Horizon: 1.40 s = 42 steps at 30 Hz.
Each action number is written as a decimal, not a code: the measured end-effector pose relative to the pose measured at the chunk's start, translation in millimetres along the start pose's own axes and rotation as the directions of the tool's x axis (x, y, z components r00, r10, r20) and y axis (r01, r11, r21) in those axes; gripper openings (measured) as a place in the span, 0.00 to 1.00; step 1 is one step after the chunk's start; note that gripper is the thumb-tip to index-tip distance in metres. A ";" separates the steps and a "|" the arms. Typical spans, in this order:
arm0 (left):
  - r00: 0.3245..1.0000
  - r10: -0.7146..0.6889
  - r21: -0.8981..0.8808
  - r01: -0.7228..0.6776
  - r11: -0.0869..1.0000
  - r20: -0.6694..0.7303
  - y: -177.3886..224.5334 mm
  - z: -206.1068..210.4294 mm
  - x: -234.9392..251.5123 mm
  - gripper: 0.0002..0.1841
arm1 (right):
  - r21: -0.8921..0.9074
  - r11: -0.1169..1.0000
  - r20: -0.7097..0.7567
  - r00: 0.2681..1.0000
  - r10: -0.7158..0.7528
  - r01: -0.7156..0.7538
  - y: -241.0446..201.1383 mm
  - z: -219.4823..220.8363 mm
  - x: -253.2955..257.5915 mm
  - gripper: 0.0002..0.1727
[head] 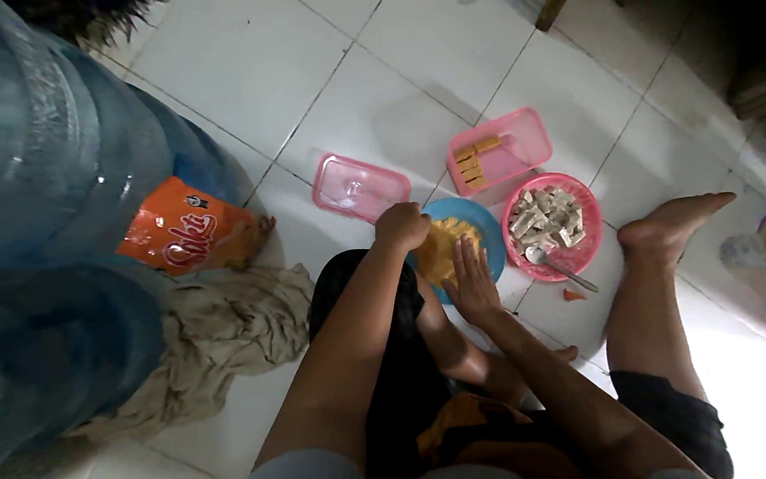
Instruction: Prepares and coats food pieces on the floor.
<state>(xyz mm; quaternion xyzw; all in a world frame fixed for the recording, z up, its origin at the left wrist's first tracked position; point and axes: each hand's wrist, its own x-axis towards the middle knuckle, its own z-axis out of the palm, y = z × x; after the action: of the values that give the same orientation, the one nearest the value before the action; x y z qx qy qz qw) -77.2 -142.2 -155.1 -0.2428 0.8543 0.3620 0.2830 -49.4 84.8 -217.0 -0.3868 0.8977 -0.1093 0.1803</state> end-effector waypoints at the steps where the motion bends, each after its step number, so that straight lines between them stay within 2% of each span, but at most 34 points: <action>1: 1.000 -0.003 0.005 0.003 1.000 0.003 -0.8 1.2 -0.4 0.24 | 0.015 1.000 0.017 1.000 0.005 -0.006 -1.4 -0.6 0.2 0.42; 4: 1.000 0.006 0.014 -0.006 1.000 -0.002 2.1 0.9 1.4 0.23 | 0.112 0.992 -0.108 0.992 0.069 -0.056 5.7 -6.7 4.1 0.42; 7: 1.000 -0.003 0.013 0.003 1.000 0.009 1.1 1.0 1.3 0.23 | 0.171 0.943 0.081 0.958 0.275 -0.285 9.5 -26.7 11.5 0.58; 8: 1.000 -0.003 0.011 0.003 1.000 0.012 1.6 1.5 1.9 0.23 | 0.159 0.931 0.135 0.941 0.310 -0.330 10.5 -29.9 14.5 0.59; 13: 1.000 -0.006 0.005 0.006 1.000 0.004 1.9 1.1 -0.4 0.24 | 0.323 0.835 0.156 0.895 0.418 -0.446 15.8 -31.9 35.0 0.39; 19: 1.000 -0.004 0.025 0.003 1.000 0.014 3.0 0.7 0.8 0.23 | 0.477 0.690 0.242 0.836 0.492 -0.544 20.8 -64.6 55.0 0.18; 22: 1.000 0.003 0.009 -0.003 1.000 0.015 1.7 0.3 0.2 0.23 | 0.574 0.654 0.217 0.862 0.459 -0.493 12.1 -70.8 59.0 0.18; 23: 1.000 0.011 0.006 -0.011 1.000 0.007 1.3 1.3 0.5 0.23 | 0.547 0.689 0.187 0.872 0.452 -0.475 9.5 -68.3 58.2 0.22; 25: 1.000 0.013 0.003 -0.013 1.000 0.004 1.4 1.3 1.3 0.23 | 0.417 0.780 0.169 0.884 0.437 -0.466 6.5 -57.9 58.5 0.40; 26: 1.000 0.011 0.004 -0.011 1.000 0.006 0.7 1.2 1.4 0.23 | 0.349 0.814 0.162 0.885 0.436 -0.465 4.8 -50.8 60.7 0.46; 27: 1.000 0.011 0.007 -0.012 1.000 0.004 -0.2 1.6 1.4 0.23 | 0.297 0.839 0.154 0.890 0.429 -0.456 3.3 -44.9 62.5 0.47; 31: 1.000 0.006 0.023 -0.006 1.000 0.012 0.2 2.0 2.1 0.23 | 0.197 0.857 0.138 0.879 0.457 -0.477 4.1 -43.5 71.3 0.26; 33: 1.000 -0.001 0.018 0.000 1.000 0.022 1.5 1.2 1.1 0.24 | 0.188 0.855 0.117 0.876 0.469 -0.483 6.2 -48.0 71.2 0.22; 37: 1.000 0.009 0.002 -0.009 1.000 0.018 1.3 1.4 -0.1 0.23 | 0.348 0.824 0.203 0.894 0.399 -0.447 1.9 -63.8 49.8 0.28; 39: 1.000 0.010 0.009 -0.010 1.000 0.019 0.6 1.7 0.3 0.23 | 0.321 0.872 0.078 0.928 0.364 -0.369 -0.8 -56.1 31.2 0.29; 42: 1.000 0.018 0.013 -0.018 1.000 0.022 0.7 1.9 1.2 0.23 | 0.077 0.990 -0.132 0.983 0.131 -0.121 6.4 -16.4 6.3 0.44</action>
<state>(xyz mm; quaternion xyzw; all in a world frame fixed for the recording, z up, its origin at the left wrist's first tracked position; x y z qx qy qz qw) -77.9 -140.6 -156.6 -0.2295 0.8557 0.3615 0.2905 -64.3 85.4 -205.7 -0.3143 0.9263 -0.1548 0.1383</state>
